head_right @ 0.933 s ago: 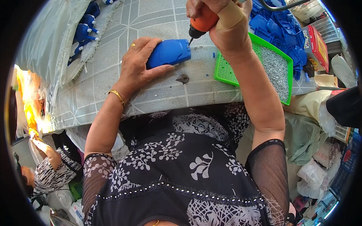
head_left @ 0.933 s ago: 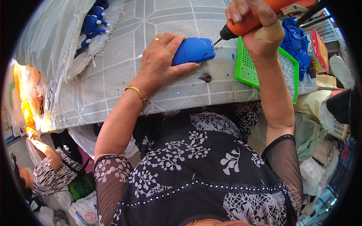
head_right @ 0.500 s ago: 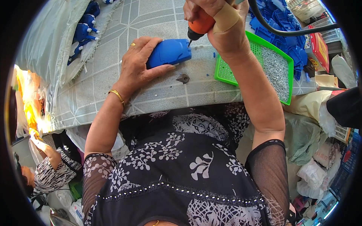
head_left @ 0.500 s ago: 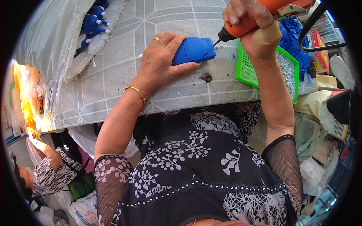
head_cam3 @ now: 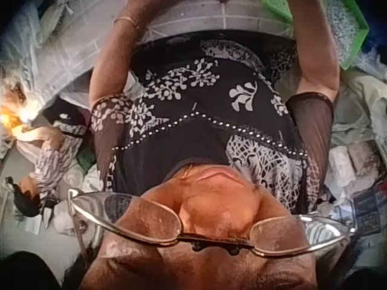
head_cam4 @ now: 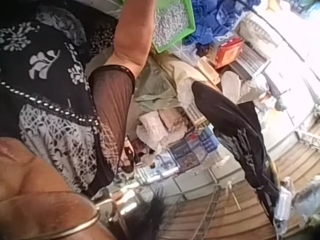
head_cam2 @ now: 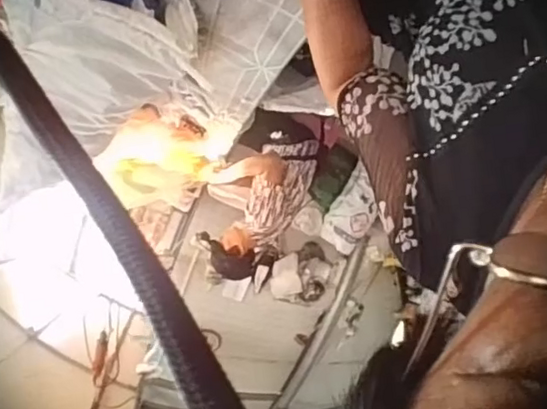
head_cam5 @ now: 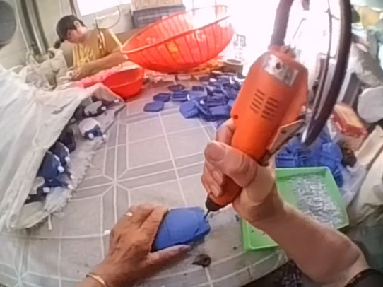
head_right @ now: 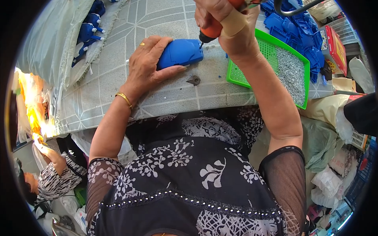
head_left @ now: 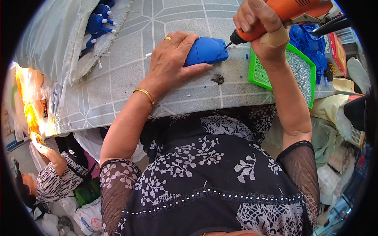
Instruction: The person is assembling blue plastic toy components using an electric screwdriver and screws on a work table.
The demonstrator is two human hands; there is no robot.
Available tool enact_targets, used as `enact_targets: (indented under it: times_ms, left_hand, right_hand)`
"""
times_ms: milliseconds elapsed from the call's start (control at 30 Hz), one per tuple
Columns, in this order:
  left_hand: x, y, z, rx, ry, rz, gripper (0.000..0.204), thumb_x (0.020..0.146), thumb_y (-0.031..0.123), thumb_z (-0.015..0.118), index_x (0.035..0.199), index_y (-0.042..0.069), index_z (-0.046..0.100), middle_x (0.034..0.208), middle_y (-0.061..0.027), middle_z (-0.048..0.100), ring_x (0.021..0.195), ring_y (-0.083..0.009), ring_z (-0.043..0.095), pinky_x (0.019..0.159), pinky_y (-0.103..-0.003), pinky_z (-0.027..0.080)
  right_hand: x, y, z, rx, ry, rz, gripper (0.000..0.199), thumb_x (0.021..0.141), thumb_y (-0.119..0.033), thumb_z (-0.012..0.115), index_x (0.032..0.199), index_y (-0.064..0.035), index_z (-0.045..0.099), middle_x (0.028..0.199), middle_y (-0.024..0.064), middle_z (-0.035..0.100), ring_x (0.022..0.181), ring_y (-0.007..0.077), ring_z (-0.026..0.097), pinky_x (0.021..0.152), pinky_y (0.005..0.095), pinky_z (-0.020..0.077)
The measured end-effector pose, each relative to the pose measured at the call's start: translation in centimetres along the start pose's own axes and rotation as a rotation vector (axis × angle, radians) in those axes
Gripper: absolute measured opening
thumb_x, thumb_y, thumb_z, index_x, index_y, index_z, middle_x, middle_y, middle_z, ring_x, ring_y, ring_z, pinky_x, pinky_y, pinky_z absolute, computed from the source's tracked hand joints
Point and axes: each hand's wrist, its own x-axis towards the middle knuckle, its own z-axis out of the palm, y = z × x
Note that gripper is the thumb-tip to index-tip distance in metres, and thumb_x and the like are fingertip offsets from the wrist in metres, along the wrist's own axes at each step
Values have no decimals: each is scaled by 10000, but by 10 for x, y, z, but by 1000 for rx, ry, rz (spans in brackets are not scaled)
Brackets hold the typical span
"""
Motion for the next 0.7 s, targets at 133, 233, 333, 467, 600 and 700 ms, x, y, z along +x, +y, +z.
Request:
enact_targets:
  times_ms: [133,233,333,467,600,700]
  left_hand:
    - [-1,-2,-1,40,18,37,676,826,535,784,1259,34,645,1126,-154,626,1009,-345,623,889,-441,518]
    - [-8,-2,-4,18,-5,1,693,806,504,818,1284,31,651,1180,-196,636,1088,-392,621,953,-469,511]
    - [-10,-4,-10,-12,-15,-7,668,812,508,804,1260,36,650,1115,-199,623,1067,-395,609,936,-476,501]
    - [-22,-6,-60,203,99,-46,673,821,541,784,1251,42,646,1113,-192,631,1074,-393,615,939,-489,496]
    - [-97,5,-171,321,432,-240,597,832,339,846,1296,22,647,1183,-183,677,1070,-357,647,926,-427,524]
    - [-216,17,-219,318,632,-696,435,890,125,759,1270,-54,646,1106,-151,653,957,-280,625,891,-366,513]
  right_hand:
    - [3,5,-5,-9,-97,21,257,933,-191,734,928,-116,489,697,-10,481,565,112,495,575,281,454]
    - [12,15,-13,-13,-280,-61,209,970,-161,673,913,-107,480,724,-8,469,612,106,495,626,290,433]
    - [21,7,-25,19,-370,-203,261,994,-286,694,1077,-58,598,844,27,574,716,131,570,662,327,491]
    - [71,-42,-114,-92,-103,-104,245,1006,-283,676,1011,-52,594,913,62,577,856,170,572,918,336,480]
    - [57,-47,-146,-807,-69,-527,369,998,-200,696,1289,-3,583,1242,135,643,1141,221,613,1074,390,451]
    - [19,-40,-115,-1113,180,-729,500,981,-139,713,1425,-5,526,1395,154,612,1288,246,580,1105,401,436]
